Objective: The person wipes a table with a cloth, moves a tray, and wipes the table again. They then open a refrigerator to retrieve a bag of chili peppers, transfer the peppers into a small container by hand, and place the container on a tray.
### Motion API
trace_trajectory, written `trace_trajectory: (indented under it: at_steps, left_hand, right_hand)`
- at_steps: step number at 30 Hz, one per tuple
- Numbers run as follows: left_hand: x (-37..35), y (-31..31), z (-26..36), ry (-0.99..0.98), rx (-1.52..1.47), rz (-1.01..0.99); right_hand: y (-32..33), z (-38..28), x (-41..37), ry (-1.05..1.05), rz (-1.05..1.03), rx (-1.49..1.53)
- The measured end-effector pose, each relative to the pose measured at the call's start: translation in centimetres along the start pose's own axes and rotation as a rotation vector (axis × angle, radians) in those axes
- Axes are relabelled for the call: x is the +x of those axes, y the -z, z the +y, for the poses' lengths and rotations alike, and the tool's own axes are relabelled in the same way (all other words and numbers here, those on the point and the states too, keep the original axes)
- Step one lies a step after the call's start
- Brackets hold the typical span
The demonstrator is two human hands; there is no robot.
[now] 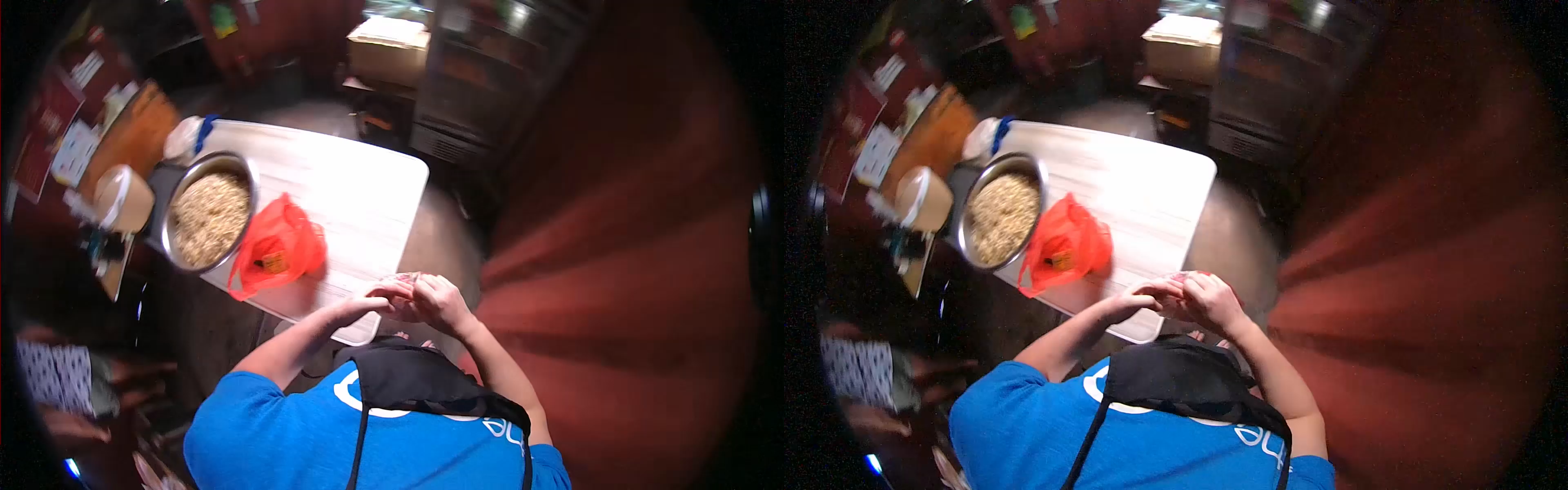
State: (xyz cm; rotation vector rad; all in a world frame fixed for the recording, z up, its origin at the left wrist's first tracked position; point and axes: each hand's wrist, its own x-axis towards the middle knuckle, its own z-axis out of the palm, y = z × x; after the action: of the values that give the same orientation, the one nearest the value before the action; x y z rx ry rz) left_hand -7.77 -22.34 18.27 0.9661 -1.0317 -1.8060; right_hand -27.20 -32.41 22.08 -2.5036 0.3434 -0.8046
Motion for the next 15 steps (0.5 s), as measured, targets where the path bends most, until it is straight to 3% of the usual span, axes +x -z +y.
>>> trace_trajectory:
  at_steps: [5,7,14,15]
  left_hand:
    - [-0.2,0.5,3.1,-0.277,-0.441,0.276]
    - [0.5,2.1,3.1,-0.398,-0.437,0.468]
    - [6.3,7.2,5.5,-0.572,0.014,1.020]
    - [7.3,8.4,4.9,-0.608,0.107,1.044]
  right_hand:
    - [-4.1,3.9,3.9,0.095,0.111,0.020]
    - [-3.6,6.1,6.6,0.220,0.110,0.085]
    - [0.2,21.2,11.4,0.079,-0.032,0.211]
    - [0.1,24.2,11.3,-0.071,-0.061,0.259]
